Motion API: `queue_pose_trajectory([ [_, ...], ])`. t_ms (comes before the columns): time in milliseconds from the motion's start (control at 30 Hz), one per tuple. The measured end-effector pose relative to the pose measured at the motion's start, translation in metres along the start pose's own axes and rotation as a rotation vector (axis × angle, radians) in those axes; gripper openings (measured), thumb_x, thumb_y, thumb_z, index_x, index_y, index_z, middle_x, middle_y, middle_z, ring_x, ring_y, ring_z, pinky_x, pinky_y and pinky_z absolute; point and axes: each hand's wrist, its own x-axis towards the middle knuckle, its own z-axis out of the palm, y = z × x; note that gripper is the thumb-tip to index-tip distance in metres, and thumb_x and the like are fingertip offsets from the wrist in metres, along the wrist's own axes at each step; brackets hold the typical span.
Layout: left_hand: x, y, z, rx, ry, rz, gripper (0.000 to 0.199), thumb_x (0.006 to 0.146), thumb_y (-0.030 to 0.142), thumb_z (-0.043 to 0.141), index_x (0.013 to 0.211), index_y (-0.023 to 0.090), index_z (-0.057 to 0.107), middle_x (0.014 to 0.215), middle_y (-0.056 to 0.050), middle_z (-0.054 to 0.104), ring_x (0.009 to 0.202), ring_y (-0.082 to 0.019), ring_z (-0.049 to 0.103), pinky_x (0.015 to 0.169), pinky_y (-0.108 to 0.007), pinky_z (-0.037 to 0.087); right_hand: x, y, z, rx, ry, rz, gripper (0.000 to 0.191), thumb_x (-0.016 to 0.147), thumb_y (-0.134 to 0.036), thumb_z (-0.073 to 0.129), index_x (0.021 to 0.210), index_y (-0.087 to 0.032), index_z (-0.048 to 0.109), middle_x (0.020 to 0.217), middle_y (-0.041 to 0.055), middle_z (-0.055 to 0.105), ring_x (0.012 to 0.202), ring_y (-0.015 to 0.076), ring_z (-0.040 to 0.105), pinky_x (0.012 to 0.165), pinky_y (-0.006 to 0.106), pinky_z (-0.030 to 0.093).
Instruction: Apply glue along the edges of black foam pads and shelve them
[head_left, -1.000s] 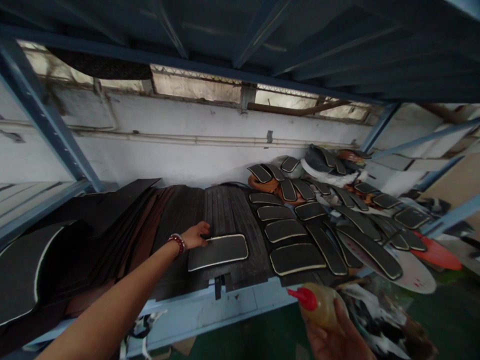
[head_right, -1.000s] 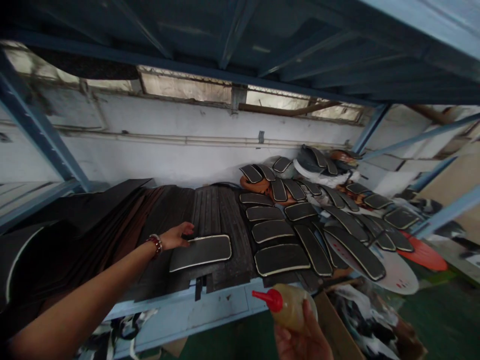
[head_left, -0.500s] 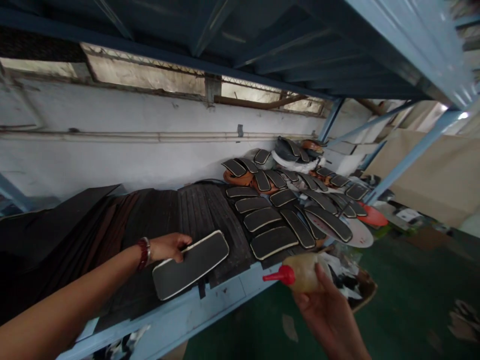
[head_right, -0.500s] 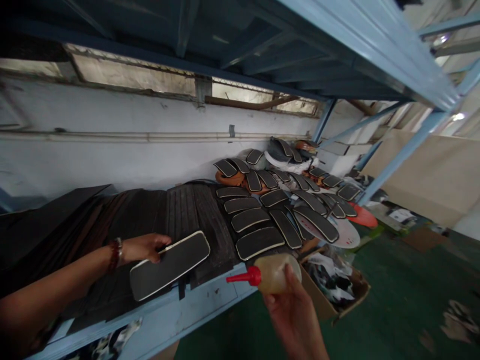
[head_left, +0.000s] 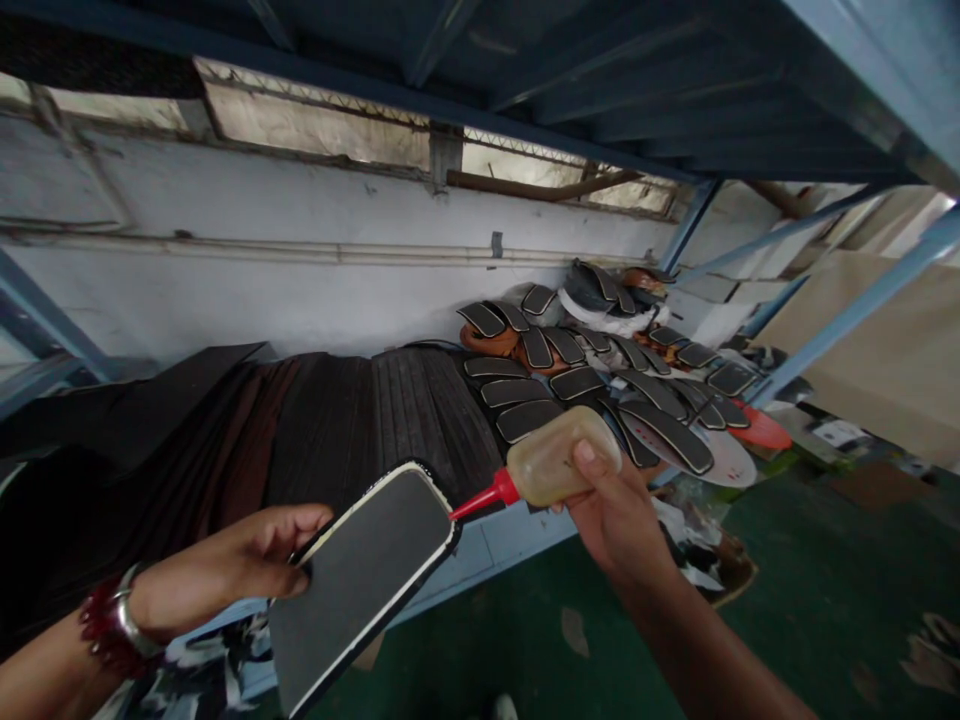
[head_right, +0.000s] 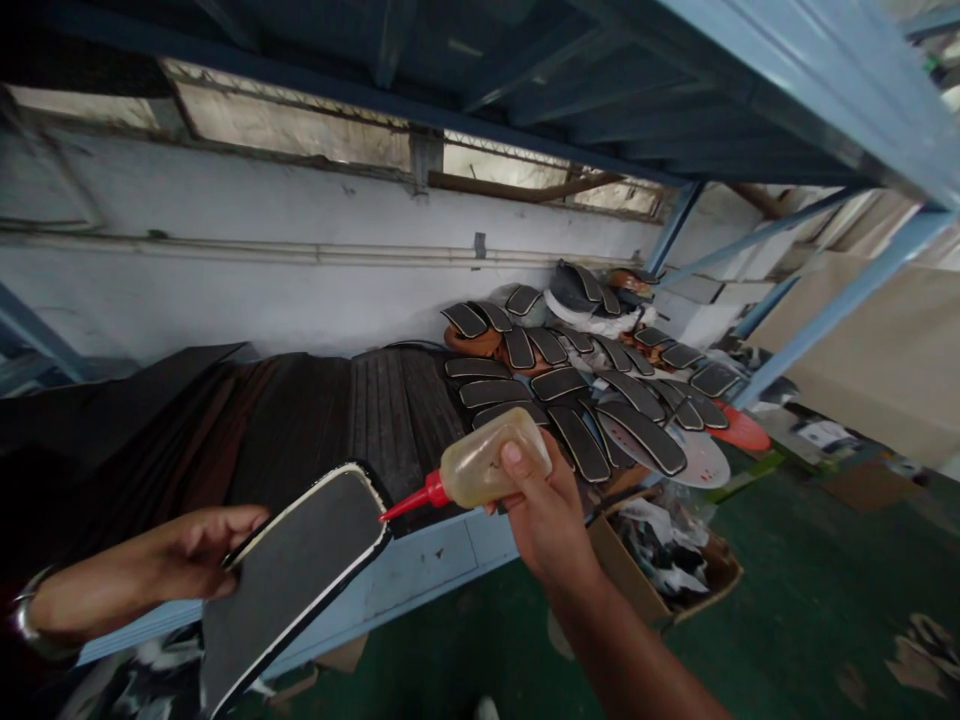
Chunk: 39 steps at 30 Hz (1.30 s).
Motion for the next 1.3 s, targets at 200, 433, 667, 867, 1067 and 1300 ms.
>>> queue_pose_trajectory([
  [200, -0.007, -0.01, -0.005, 0.012, -0.091, 0.025, 0.022, 0.065, 0.026, 0.081, 0.086, 0.023, 0.076, 0.086, -0.007, 0.076, 0.077, -0.026, 0.069, 0.07, -0.034, 0.055, -0.006, 0.007, -0.002, 0.001, 0.019, 0.016, 0.03, 0.083, -0.039, 0.08, 0.098, -0.018, 0.063, 0.081, 0.0016, 0.058, 0.065, 0.0169, 0.058, 0.047, 0.022, 0.046],
  [433, -0.005, -0.017, 0.002, -0.023, -0.057, 0.059, 0.022, 0.065, 0.023, 0.081, 0.086, 0.022, 0.076, 0.086, -0.007, 0.076, 0.077, -0.024, 0.068, 0.071, -0.031, 0.054, -0.009, 0.011, -0.003, 0.04, 0.085, -0.011, 0.029, 0.085, -0.037, 0.079, 0.1, -0.018, 0.063, 0.085, 0.002, 0.06, 0.064, 0.0157, 0.058, 0.048, 0.023, 0.048],
  [667, -0.003, -0.011, 0.015, -0.034, -0.049, 0.074, 0.025, 0.06, 0.025, 0.082, 0.084, 0.021, 0.077, 0.081, -0.004, 0.076, 0.073, -0.023, 0.067, 0.068, -0.03, 0.053, -0.015, 0.012, -0.005, 0.014, 0.141, -0.066, 0.029, 0.085, -0.036, 0.079, 0.101, -0.018, 0.064, 0.087, 0.0022, 0.06, 0.067, 0.0156, 0.058, 0.051, 0.023, 0.05],
  [867, 0.001, -0.013, 0.019, -0.082, -0.094, 0.085, 0.026, 0.061, 0.025, 0.083, 0.087, 0.02, 0.077, 0.081, -0.004, 0.076, 0.072, -0.022, 0.067, 0.067, -0.029, 0.053, -0.025, 0.013, -0.007, -0.001, 0.142, -0.067, 0.029, 0.085, -0.038, 0.079, 0.098, -0.018, 0.063, 0.087, 0.0026, 0.06, 0.069, 0.0172, 0.059, 0.05, 0.023, 0.049],
  [1067, 0.003, -0.015, 0.021, -0.127, -0.075, 0.098, 0.025, 0.061, 0.021, 0.084, 0.085, 0.019, 0.077, 0.079, -0.005, 0.075, 0.07, -0.02, 0.066, 0.068, -0.028, 0.053, -0.034, 0.016, -0.002, -0.001, 0.134, -0.051, 0.029, 0.087, -0.038, 0.077, 0.102, -0.018, 0.064, 0.087, 0.0038, 0.062, 0.069, 0.0179, 0.06, 0.05, 0.024, 0.049],
  [1300, 0.004, -0.017, 0.023, -0.195, -0.058, 0.09, 0.027, 0.059, 0.018, 0.084, 0.085, 0.016, 0.075, 0.082, -0.009, 0.076, 0.07, -0.023, 0.069, 0.066, -0.031, 0.055, -0.045, 0.019, 0.008, 0.023, 0.149, -0.016, 0.038, 0.082, -0.038, 0.082, 0.109, -0.019, 0.063, 0.089, 0.0042, 0.064, 0.071, 0.0179, 0.061, 0.052, 0.023, 0.049],
])
